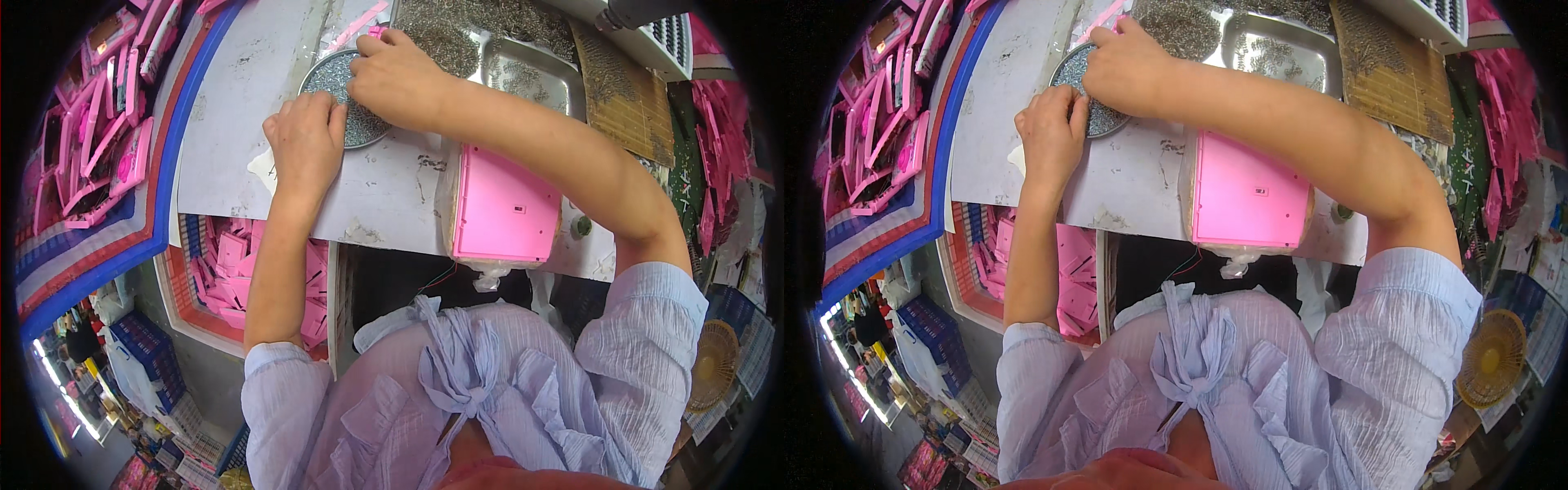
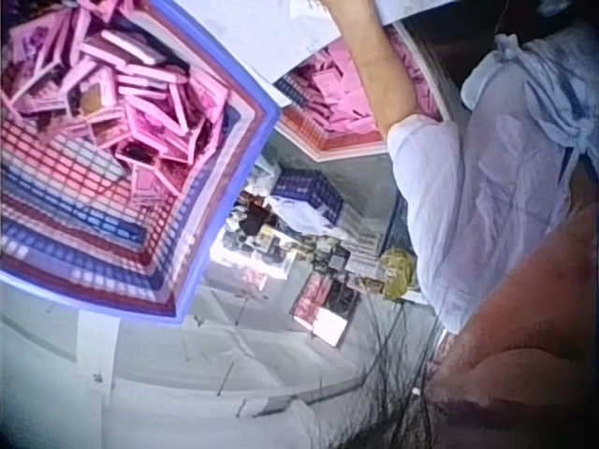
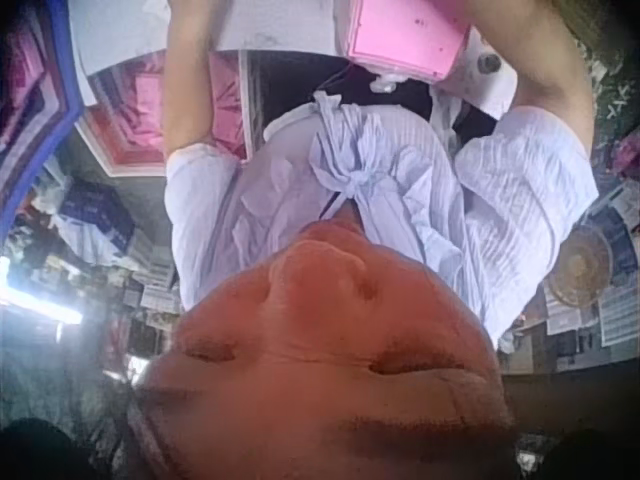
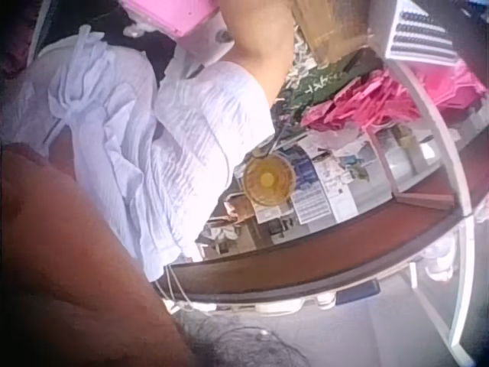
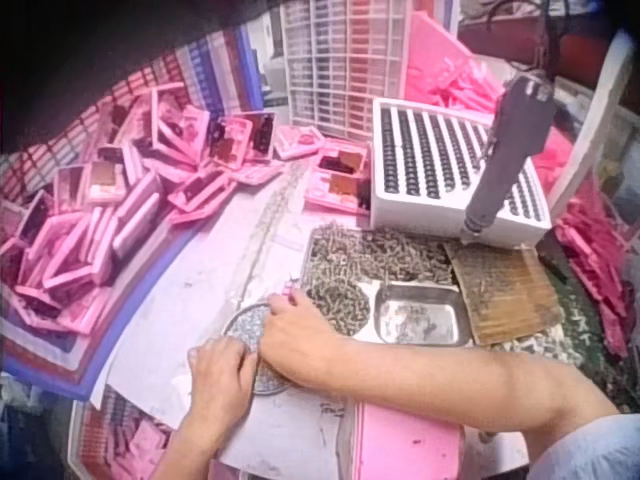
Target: The user is assembling a pink plastic toy, soldering components, and gluing the casing together.
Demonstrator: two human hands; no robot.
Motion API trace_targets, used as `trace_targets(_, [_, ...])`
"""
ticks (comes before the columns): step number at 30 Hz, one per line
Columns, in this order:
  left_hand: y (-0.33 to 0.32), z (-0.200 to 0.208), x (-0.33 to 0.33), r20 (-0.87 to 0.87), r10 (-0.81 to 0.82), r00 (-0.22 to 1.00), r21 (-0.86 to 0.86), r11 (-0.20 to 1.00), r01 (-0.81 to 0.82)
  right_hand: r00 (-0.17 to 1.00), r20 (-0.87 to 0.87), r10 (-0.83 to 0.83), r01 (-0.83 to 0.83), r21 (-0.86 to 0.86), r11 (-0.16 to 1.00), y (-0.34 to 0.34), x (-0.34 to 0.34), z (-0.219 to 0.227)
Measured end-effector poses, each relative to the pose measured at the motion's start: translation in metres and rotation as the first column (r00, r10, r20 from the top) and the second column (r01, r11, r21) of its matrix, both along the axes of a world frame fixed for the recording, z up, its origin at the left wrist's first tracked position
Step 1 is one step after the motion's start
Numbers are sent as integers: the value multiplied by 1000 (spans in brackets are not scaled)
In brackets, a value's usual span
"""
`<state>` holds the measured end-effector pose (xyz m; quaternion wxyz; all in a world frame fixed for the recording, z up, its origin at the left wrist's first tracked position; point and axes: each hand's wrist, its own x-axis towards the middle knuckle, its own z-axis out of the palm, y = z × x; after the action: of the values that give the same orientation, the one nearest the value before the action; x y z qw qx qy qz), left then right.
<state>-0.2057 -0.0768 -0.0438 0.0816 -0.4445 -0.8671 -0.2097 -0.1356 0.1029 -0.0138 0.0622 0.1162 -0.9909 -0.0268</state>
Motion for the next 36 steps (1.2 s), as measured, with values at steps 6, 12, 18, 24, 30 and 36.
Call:
trace_targets(6, [3,8,-6,134,10,991,138,990,-29,991,-101,-83,66,-164,984,13,3,16])
trace_targets(12, [24,31,63,711,-261,653,356,934,-14,974,-70,-217,159,-475,866,75,125,68])
trace_targets(18, [58,37,88,724,-340,601,272,940,203,927,99,-363,362,-493,791,106,195,50])
trace_targets(24, [67,42,86,542,-367,756,119,924,364,921,166,-354,389,-477,788,109,200,47])
trace_targets(30, [71,46,83,643,-316,697,61,929,364,887,300,-352,444,-342,828,109,187,61])
trace_targets(36, [57,46,71,633,-275,723,112,957,266,819,438,-371,548,-402,734,114,143,86])
